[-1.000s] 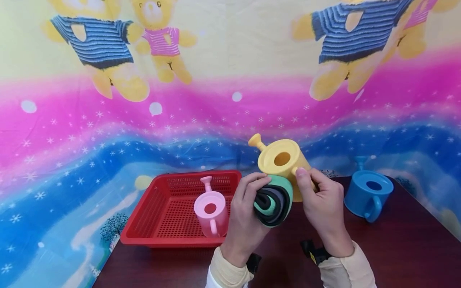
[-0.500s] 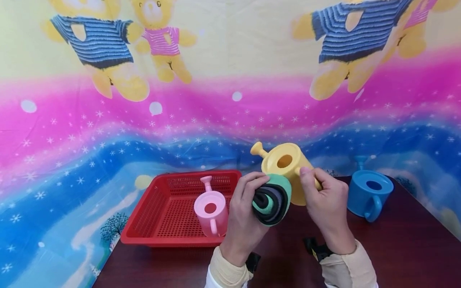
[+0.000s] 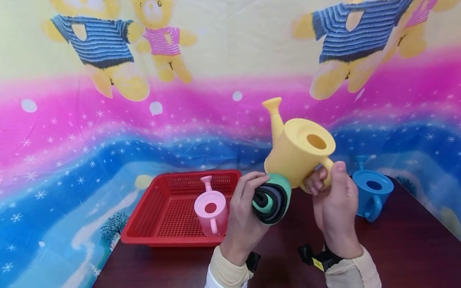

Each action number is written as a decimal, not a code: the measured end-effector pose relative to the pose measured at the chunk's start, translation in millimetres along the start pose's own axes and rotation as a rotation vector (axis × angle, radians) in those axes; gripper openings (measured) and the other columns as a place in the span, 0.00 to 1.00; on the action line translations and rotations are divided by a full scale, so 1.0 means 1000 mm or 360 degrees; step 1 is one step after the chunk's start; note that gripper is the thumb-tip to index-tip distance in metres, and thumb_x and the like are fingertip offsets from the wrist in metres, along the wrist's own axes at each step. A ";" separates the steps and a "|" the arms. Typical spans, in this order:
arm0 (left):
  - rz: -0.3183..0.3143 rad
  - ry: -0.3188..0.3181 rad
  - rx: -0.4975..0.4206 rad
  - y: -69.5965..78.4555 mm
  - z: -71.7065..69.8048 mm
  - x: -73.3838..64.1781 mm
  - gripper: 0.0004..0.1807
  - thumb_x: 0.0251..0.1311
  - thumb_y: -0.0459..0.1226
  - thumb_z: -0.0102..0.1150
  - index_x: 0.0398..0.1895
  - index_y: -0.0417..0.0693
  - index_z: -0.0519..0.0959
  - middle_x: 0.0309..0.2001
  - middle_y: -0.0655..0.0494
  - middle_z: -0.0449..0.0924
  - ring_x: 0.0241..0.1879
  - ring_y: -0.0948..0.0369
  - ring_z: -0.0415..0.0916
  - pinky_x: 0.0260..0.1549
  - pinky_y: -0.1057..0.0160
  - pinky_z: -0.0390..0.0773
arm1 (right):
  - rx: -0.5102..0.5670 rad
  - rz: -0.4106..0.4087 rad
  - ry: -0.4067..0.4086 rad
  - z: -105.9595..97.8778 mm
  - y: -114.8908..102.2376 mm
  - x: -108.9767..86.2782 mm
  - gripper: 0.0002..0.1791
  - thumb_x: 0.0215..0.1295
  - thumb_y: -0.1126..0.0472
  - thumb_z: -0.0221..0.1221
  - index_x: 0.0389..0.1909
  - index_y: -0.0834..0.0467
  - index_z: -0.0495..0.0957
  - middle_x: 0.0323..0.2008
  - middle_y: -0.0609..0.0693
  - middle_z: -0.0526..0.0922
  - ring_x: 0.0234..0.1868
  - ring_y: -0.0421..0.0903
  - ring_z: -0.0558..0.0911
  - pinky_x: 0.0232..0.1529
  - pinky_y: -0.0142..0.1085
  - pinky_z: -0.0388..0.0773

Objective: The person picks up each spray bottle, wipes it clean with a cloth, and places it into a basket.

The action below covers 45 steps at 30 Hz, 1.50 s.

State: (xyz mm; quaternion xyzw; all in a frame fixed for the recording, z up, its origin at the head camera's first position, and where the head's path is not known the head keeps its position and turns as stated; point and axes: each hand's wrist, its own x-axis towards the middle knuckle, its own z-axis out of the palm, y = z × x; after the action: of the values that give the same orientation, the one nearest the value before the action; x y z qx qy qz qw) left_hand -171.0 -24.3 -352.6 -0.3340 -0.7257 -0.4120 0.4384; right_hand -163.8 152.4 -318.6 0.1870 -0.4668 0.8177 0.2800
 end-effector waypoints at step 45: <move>0.0013 0.0160 -0.0122 -0.001 -0.006 0.001 0.37 0.48 0.31 0.81 0.63 0.41 0.74 0.60 0.44 0.79 0.61 0.51 0.80 0.58 0.54 0.87 | 0.2108 0.0539 -0.0615 -0.026 0.010 0.010 0.28 0.88 0.46 0.33 0.39 0.67 0.65 0.27 0.51 0.58 0.28 0.50 0.62 0.39 0.43 0.68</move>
State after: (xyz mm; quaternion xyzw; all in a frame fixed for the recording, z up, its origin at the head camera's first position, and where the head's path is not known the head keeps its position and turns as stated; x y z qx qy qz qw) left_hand -170.2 -30.3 -350.0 -0.3325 -0.6850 -0.4540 0.4628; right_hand -178.8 174.0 -332.1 0.3844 0.0646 0.9141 -0.1114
